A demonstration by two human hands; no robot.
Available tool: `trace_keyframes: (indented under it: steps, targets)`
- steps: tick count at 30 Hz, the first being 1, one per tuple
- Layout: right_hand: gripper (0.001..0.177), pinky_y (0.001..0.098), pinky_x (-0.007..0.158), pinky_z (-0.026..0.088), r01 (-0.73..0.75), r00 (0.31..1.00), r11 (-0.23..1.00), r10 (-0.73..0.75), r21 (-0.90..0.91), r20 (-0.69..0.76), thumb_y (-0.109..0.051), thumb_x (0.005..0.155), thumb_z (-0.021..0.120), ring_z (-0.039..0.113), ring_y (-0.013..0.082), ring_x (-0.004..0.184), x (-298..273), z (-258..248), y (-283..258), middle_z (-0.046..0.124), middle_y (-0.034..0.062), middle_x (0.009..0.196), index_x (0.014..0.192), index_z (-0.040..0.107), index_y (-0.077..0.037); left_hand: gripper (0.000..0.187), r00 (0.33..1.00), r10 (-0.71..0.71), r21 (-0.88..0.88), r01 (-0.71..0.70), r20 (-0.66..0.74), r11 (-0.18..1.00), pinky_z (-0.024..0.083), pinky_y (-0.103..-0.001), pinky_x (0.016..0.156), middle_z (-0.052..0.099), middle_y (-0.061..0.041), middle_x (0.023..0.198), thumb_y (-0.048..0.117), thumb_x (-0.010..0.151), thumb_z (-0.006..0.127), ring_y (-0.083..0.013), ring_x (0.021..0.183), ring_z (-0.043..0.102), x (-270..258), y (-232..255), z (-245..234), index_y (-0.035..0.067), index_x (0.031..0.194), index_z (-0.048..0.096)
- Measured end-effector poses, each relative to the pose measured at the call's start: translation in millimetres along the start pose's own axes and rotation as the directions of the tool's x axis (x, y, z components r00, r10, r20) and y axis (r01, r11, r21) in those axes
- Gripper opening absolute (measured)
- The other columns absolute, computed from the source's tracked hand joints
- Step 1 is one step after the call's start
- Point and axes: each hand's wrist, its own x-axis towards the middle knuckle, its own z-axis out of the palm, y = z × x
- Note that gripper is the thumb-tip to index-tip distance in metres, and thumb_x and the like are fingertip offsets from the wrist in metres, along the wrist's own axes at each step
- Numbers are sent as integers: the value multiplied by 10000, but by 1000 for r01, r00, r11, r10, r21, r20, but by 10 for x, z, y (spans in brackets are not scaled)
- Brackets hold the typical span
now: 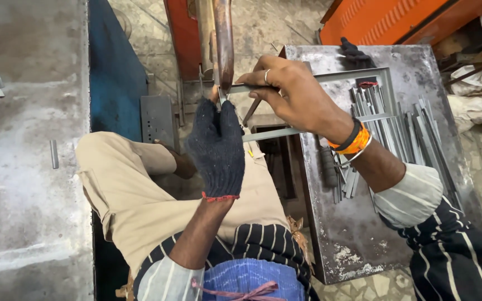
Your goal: Positioning metal strips and using a spot welder to assemble a rectangular metal frame.
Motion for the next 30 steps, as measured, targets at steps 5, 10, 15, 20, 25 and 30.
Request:
trace_keyframes:
  steps: [5,10,15,20,25,30]
  targets:
    - [237,411,773,523,-2,1000,1000,2,10,10,-6,962,673,688,299,889,-2,14,4,661,151,1007,1192,728,10,153,1000,14,80,-16,17,997,479,-289,563,638,-65,692,136,1035,638,-70,602,594,30,98,-30,-12,1043,673]
    - [232,415,769,521,-7,1000,1000,7,16,3,-3,956,671,683,313,887,-33,57,62,659,159,1009,1182,725,18,199,970,244,187,-236,-18,954,510,-330,633,681,-149,866,106,1050,641,-131,684,585,24,49,-20,-35,1189,671]
    - [251,431,773,508,15,1000,998,-15,54,2,11,961,658,673,341,897,-46,60,42,641,171,998,1205,716,20,170,980,198,244,-196,16,950,493,-322,617,679,-150,860,117,1045,672,-115,665,596,18,-38,-30,-22,1144,677]
    - [275,434,757,501,10,1000,1000,-10,25,0,12,950,662,664,341,882,-43,62,42,639,177,1002,1222,707,25,200,999,-14,132,10,32,991,501,-339,581,661,-141,736,132,1010,656,-156,609,609,44,94,-35,-13,1146,681]
    - [275,436,757,494,17,1000,1000,-17,5,-7,24,945,664,652,353,886,-54,58,30,635,182,993,1215,714,23,265,991,131,237,-133,25,963,520,-365,643,687,-187,871,103,1004,655,-233,660,621,22,5,-41,-13,1241,668]
    - [265,424,760,507,32,999,999,-33,9,9,52,956,633,663,328,877,-71,104,98,639,168,1001,1210,704,25,311,949,313,314,-303,20,900,565,-373,751,727,-210,1073,93,1037,632,-294,869,737,-4,9,-58,16,1338,637]
